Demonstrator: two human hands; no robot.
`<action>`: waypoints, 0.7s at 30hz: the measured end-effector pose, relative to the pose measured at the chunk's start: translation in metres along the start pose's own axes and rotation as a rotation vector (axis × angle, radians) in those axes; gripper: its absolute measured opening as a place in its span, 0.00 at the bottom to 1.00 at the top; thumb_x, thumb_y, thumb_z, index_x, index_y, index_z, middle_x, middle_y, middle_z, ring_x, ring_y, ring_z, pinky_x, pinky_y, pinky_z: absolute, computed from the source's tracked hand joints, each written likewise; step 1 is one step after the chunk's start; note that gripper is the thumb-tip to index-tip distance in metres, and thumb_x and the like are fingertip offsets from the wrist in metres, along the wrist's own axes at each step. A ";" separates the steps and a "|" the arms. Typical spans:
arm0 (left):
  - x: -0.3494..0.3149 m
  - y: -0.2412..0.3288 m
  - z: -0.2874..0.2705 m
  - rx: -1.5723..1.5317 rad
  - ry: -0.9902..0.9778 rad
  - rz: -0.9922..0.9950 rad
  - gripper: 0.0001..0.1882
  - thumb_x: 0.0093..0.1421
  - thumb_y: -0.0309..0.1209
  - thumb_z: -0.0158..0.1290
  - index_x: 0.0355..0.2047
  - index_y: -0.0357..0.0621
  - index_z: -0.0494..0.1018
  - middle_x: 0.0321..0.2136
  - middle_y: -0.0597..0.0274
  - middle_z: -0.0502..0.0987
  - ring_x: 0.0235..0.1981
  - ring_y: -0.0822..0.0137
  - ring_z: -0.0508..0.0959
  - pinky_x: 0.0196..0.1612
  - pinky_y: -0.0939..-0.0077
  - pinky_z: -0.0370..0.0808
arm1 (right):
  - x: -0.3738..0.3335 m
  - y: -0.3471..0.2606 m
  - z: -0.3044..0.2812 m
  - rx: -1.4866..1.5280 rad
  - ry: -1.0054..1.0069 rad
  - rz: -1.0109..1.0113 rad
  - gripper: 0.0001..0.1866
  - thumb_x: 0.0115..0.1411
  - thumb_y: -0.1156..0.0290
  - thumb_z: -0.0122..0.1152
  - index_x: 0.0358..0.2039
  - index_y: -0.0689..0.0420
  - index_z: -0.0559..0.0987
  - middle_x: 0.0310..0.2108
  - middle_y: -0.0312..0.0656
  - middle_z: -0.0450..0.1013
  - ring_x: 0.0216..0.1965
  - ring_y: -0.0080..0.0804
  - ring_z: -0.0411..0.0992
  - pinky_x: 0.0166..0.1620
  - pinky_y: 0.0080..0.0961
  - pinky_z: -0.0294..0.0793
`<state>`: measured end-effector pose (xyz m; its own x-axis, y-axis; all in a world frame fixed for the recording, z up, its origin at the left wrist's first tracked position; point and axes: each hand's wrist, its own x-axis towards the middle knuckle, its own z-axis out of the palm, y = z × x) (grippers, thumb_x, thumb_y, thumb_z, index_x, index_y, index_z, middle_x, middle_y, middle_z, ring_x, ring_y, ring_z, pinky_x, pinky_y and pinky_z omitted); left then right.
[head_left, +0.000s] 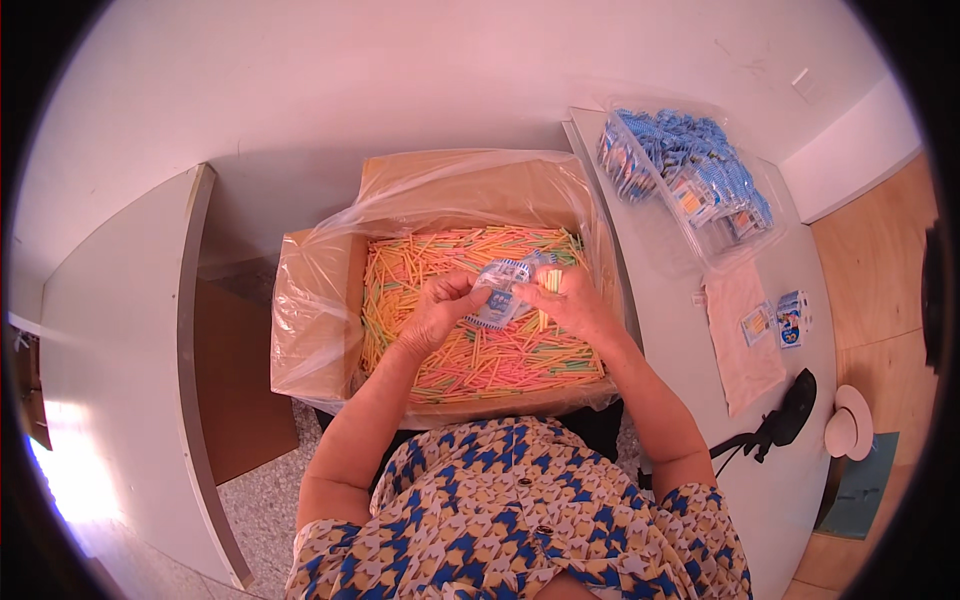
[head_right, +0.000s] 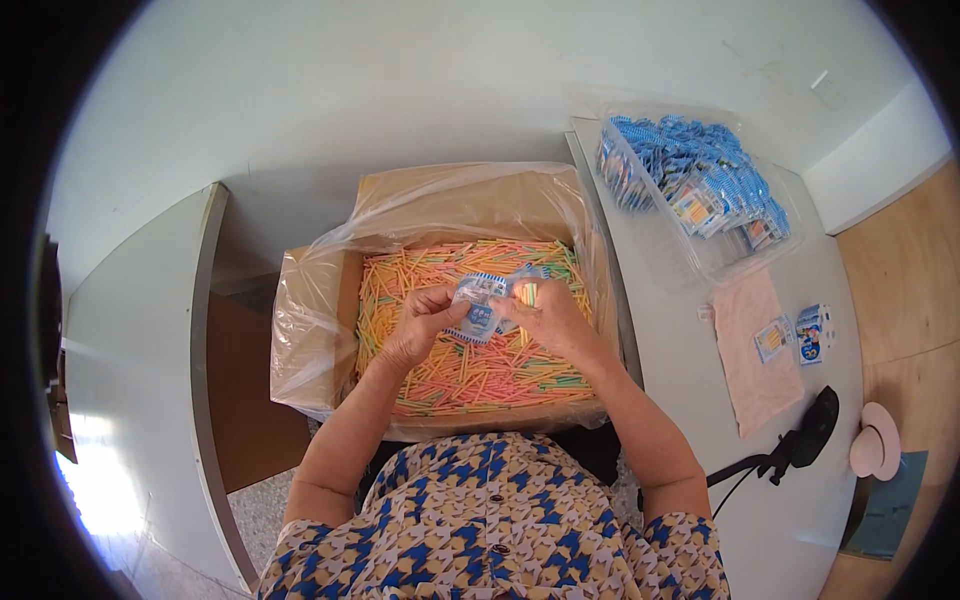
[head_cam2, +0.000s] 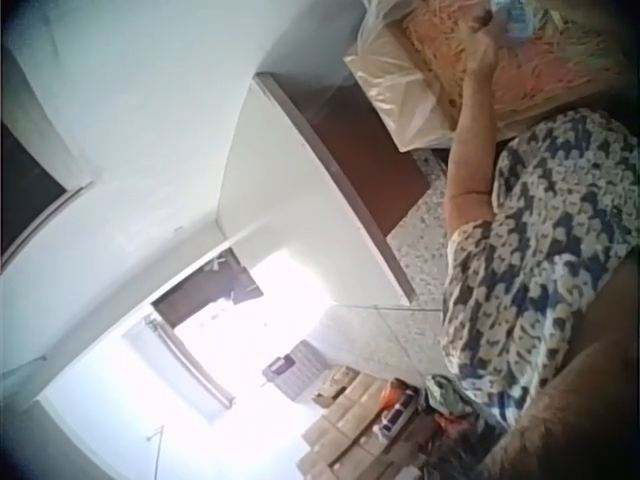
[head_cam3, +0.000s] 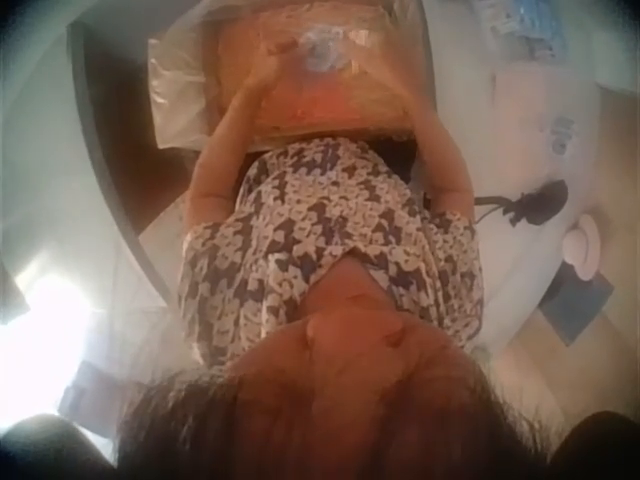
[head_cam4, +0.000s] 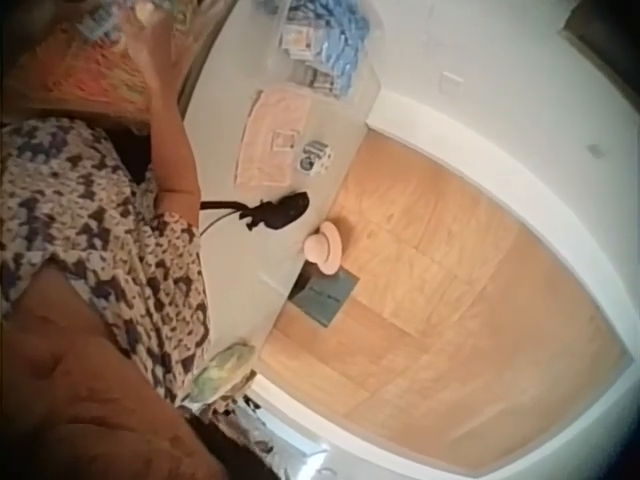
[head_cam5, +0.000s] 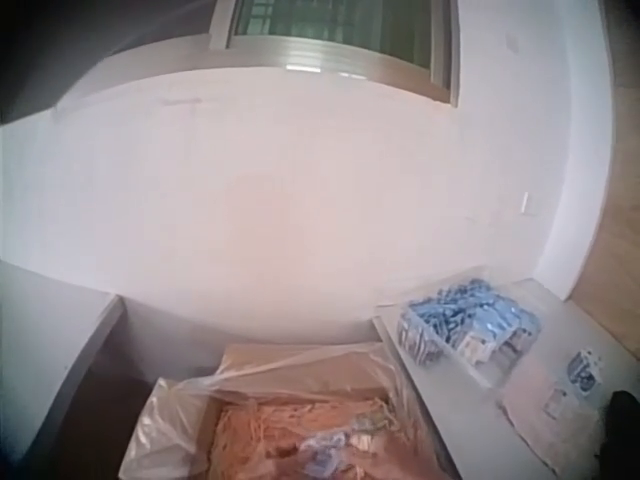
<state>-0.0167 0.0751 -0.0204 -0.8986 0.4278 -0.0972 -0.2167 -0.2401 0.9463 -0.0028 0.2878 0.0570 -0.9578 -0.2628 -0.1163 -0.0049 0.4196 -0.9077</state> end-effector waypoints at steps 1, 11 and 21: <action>0.000 0.001 0.001 -0.001 0.000 -0.003 0.08 0.61 0.29 0.53 0.37 0.38 0.78 0.29 0.67 0.79 0.31 0.77 0.76 0.37 0.80 0.73 | 0.001 0.001 0.002 0.029 0.006 -0.008 0.16 0.57 0.61 0.60 0.26 0.64 0.78 0.19 0.35 0.70 0.22 0.19 0.64 0.27 0.22 0.65; 0.000 -0.006 -0.004 0.006 0.085 0.124 0.05 0.58 0.24 0.55 0.33 0.38 0.79 0.26 0.68 0.79 0.29 0.77 0.75 0.35 0.82 0.72 | -0.001 0.007 0.002 0.097 -0.058 0.037 0.14 0.58 0.62 0.59 0.26 0.62 0.79 0.20 0.31 0.70 0.22 0.16 0.63 0.26 0.22 0.63; -0.001 0.000 0.002 0.022 0.005 0.066 0.07 0.53 0.19 0.59 0.33 0.38 0.80 0.34 0.61 0.80 0.36 0.74 0.76 0.42 0.80 0.73 | 0.007 -0.040 -0.009 0.496 0.184 0.118 0.12 0.57 0.63 0.62 0.24 0.58 0.77 0.18 0.28 0.68 0.18 0.12 0.62 0.20 0.16 0.58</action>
<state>-0.0150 0.0761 -0.0193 -0.9124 0.4077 -0.0358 -0.1484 -0.2482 0.9573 -0.0115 0.2768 0.0959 -0.9784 -0.0641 -0.1967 0.1992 -0.0352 -0.9793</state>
